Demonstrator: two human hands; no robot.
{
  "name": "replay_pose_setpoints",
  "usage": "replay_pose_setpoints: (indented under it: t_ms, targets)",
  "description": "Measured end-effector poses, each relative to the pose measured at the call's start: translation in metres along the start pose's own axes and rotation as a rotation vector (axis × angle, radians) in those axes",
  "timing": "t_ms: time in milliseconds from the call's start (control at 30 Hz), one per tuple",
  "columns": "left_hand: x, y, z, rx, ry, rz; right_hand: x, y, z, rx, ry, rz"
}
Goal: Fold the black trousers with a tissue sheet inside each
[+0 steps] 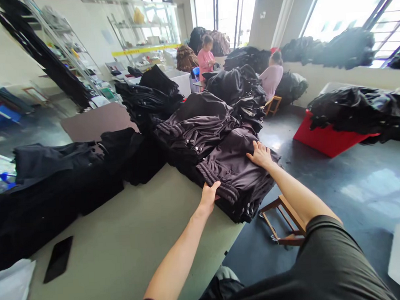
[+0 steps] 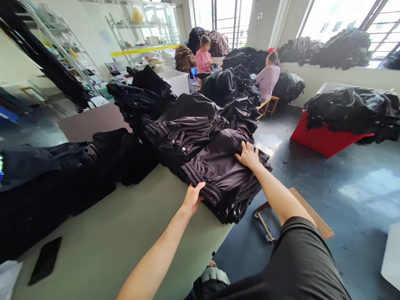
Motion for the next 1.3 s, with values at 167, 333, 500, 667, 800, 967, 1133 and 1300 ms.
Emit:
replay_pose_setpoints:
  t_ms: [167,333,500,667,800,967,1133,1300]
  targets:
    - [-0.021,0.007,0.014,-0.148,-0.065,0.325,0.033,0.005,-0.007,0.02,0.052,-0.003]
    - [-0.015,0.015,0.029,-0.1,-0.091,0.279,0.042,0.001,-0.004,0.037,0.046,0.022]
    - [-0.038,0.037,0.015,-0.015,0.093,0.203,-0.016,0.031,-0.002,0.071,0.061,0.053]
    - [-0.164,0.109,-0.04,0.085,-0.019,0.33,-0.112,0.143,-0.059,-0.343,-0.485,0.231]
    - [-0.313,0.182,-0.134,-0.12,-0.32,0.452,-0.123,0.246,-0.128,-0.646,-0.386,0.463]
    - [-0.468,0.256,-0.29,-0.352,-0.792,0.5,0.008,0.39,-0.189,-0.817,0.14,0.664]
    - [-0.586,0.299,-0.401,-0.469,-1.022,0.415,0.175,0.536,-0.314,-1.029,0.742,0.581]
    - [-0.716,0.312,-0.474,-0.521,-1.157,0.41,0.26,0.617,-0.442,-1.131,0.985,0.397]
Point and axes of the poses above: each hand's wrist, its own z-axis towards the middle knuckle, its own x-axis out of the palm, y = z × x, the point moved 1 cm from there along z, towards the middle knuckle, and after that the axes turned 12 degrees about -x, right-handed, at the moved point
